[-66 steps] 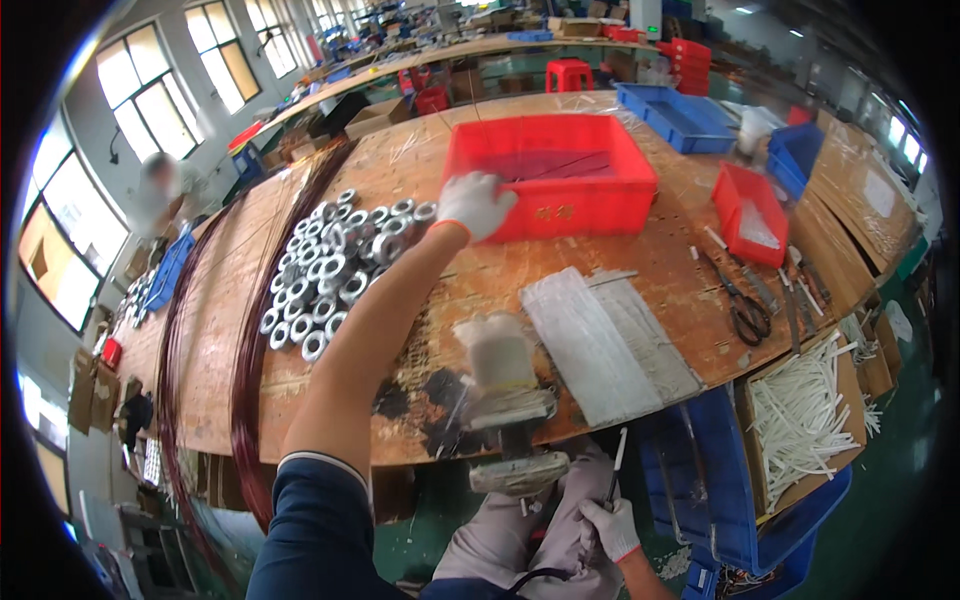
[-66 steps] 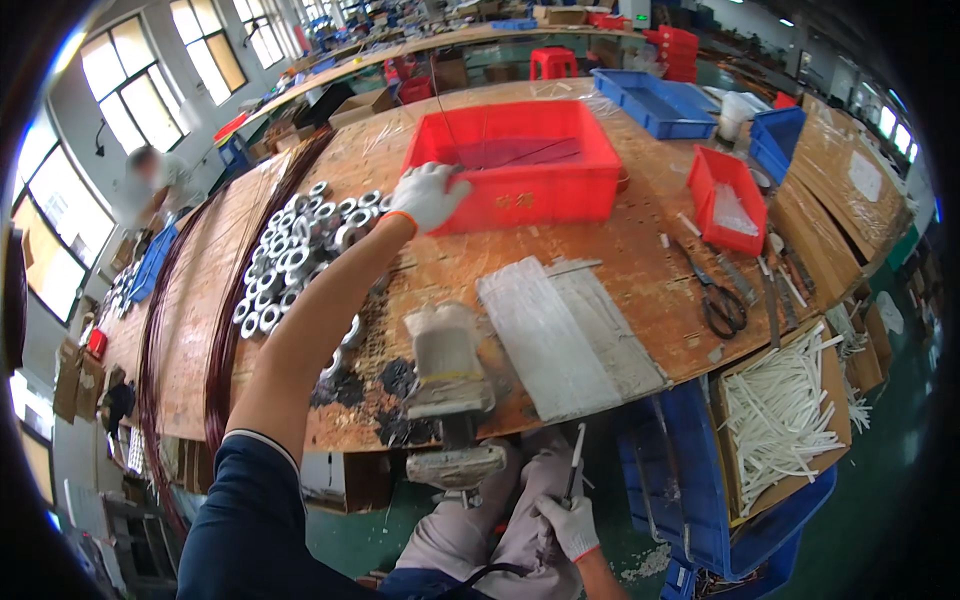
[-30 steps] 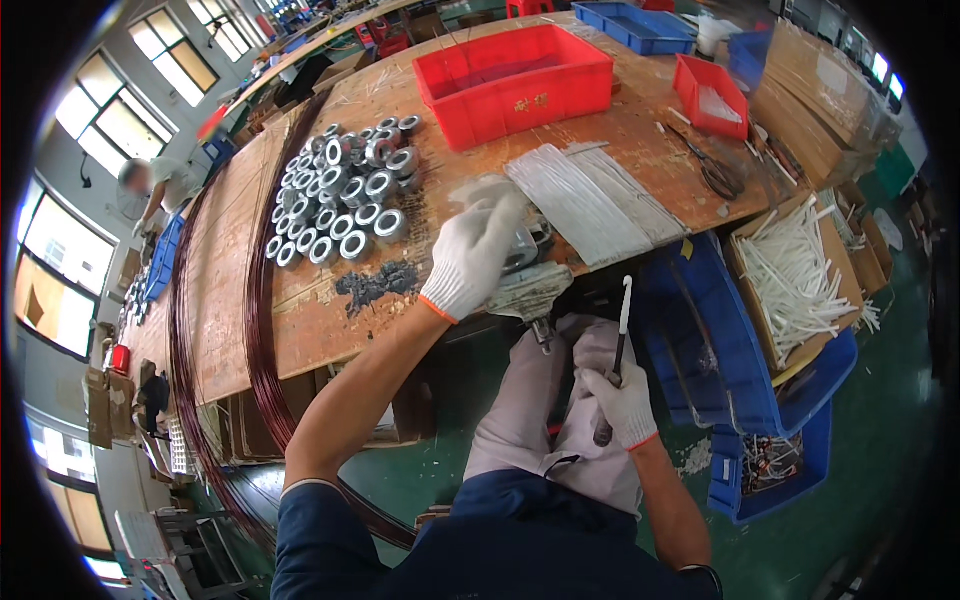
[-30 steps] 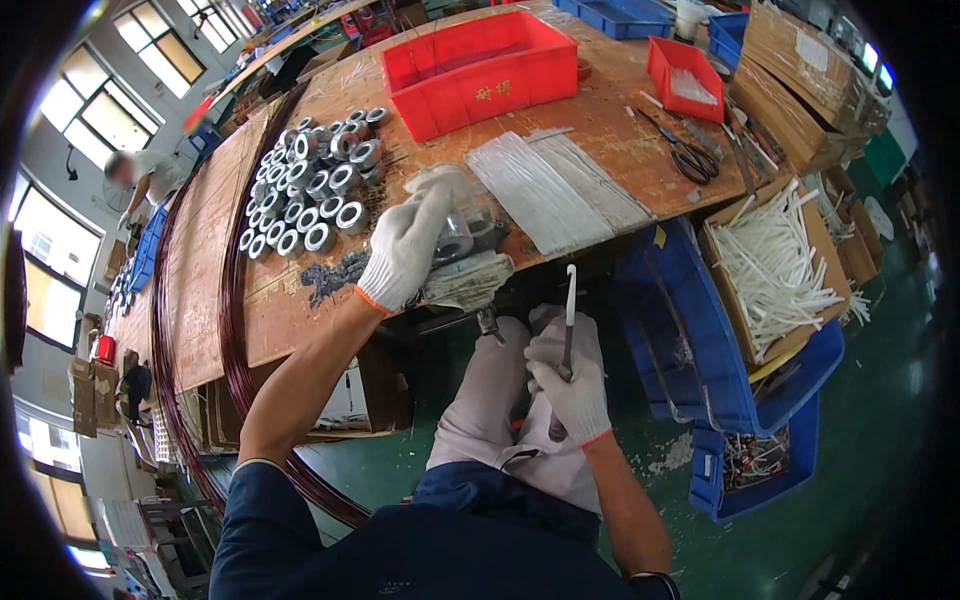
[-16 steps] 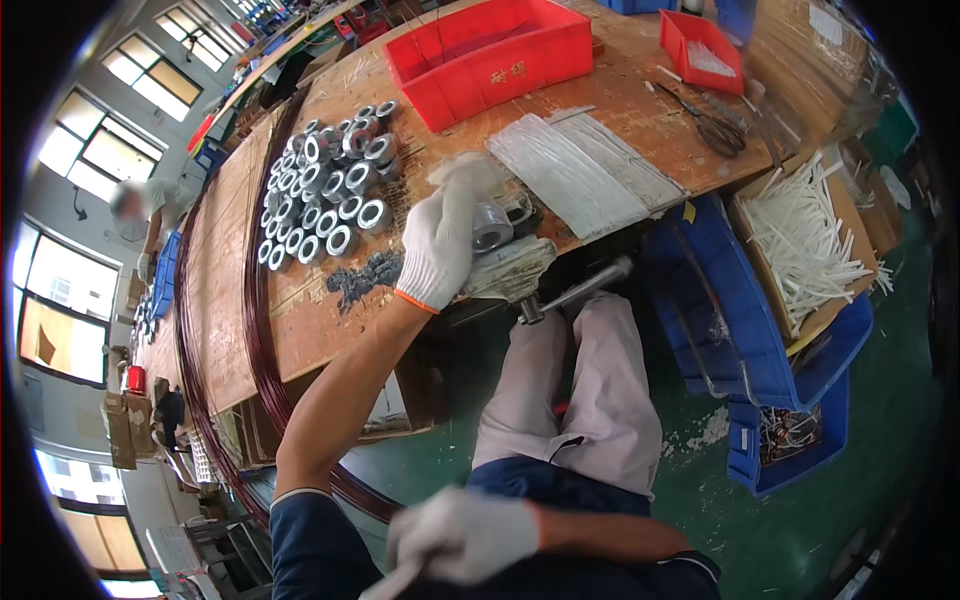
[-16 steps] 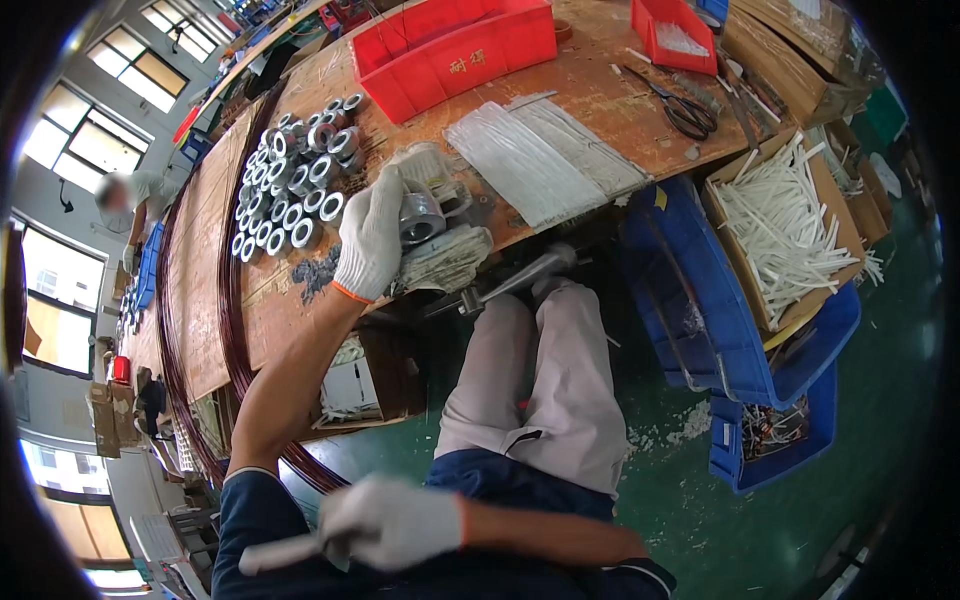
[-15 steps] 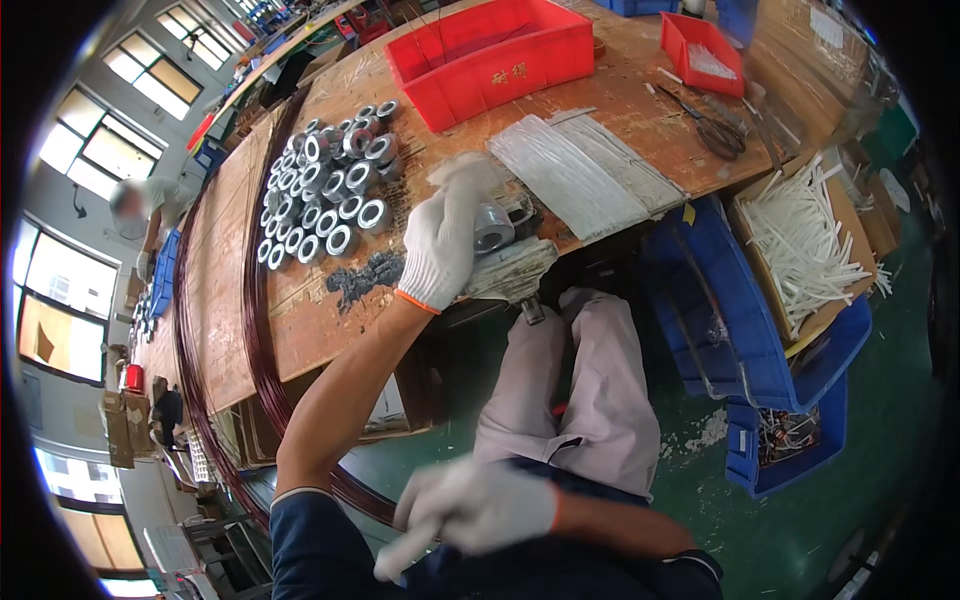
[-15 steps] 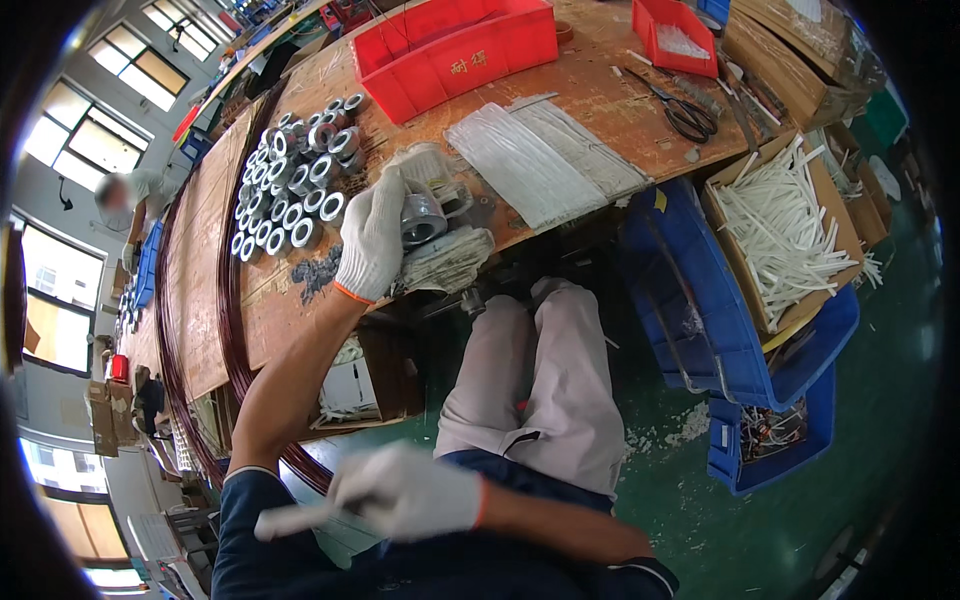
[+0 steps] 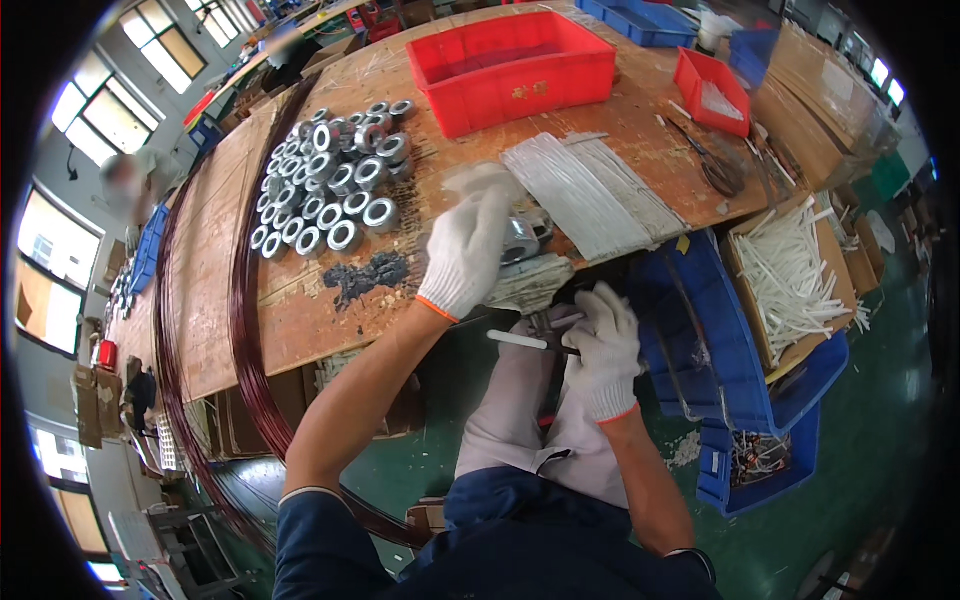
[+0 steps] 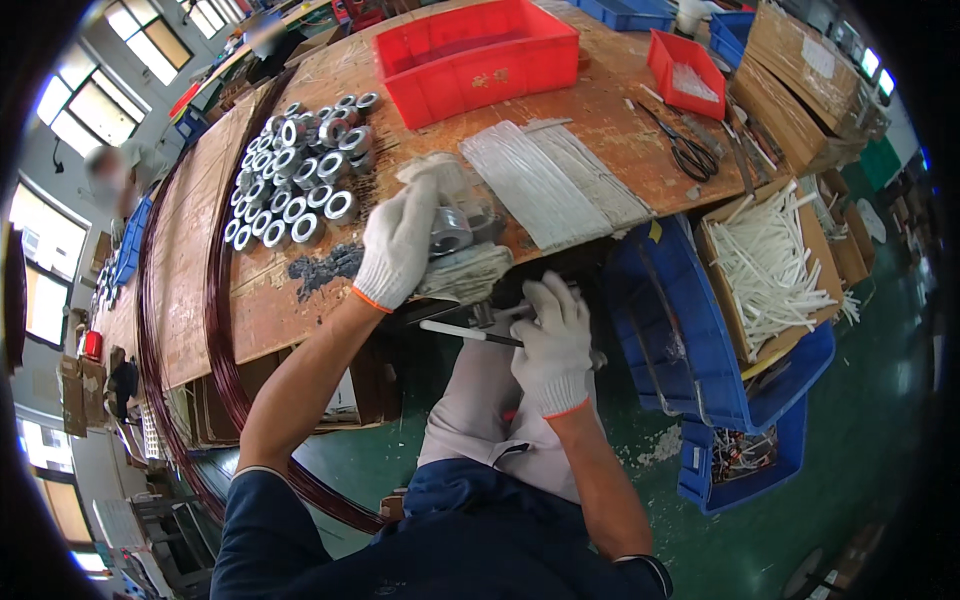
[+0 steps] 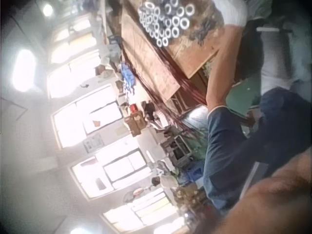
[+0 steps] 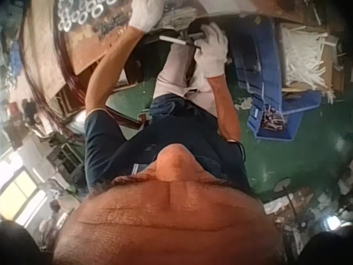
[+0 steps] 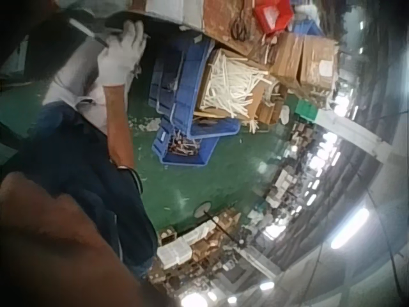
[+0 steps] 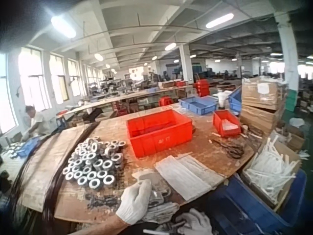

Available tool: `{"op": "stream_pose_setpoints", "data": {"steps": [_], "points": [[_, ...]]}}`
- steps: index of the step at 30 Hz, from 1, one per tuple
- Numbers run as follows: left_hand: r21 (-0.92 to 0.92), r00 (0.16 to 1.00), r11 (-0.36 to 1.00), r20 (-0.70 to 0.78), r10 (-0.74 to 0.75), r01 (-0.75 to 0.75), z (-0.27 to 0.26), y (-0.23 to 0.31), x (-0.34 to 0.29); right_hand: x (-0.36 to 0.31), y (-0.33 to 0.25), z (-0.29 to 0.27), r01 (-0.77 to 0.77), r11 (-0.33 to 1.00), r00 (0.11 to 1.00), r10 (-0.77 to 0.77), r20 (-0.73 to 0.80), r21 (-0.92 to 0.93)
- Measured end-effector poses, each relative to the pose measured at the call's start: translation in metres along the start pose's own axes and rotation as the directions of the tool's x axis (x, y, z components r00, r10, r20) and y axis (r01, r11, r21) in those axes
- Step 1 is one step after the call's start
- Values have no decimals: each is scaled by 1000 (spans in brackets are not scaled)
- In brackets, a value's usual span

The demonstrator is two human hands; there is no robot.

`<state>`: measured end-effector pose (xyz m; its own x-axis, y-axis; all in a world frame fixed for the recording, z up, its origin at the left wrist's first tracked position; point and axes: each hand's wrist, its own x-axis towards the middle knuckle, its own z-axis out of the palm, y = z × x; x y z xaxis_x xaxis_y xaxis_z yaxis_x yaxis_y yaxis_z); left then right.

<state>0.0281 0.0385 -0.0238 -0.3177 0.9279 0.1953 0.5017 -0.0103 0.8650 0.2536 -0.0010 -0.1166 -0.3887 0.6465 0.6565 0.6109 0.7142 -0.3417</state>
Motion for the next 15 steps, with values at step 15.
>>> {"op": "stream_pose_setpoints", "data": {"steps": [15], "points": [[337, 553, 857, -829, 75, 389, -212, -195, -239, -67, -53, 74, -569, 482, 822, 359, 443, 666]]}}
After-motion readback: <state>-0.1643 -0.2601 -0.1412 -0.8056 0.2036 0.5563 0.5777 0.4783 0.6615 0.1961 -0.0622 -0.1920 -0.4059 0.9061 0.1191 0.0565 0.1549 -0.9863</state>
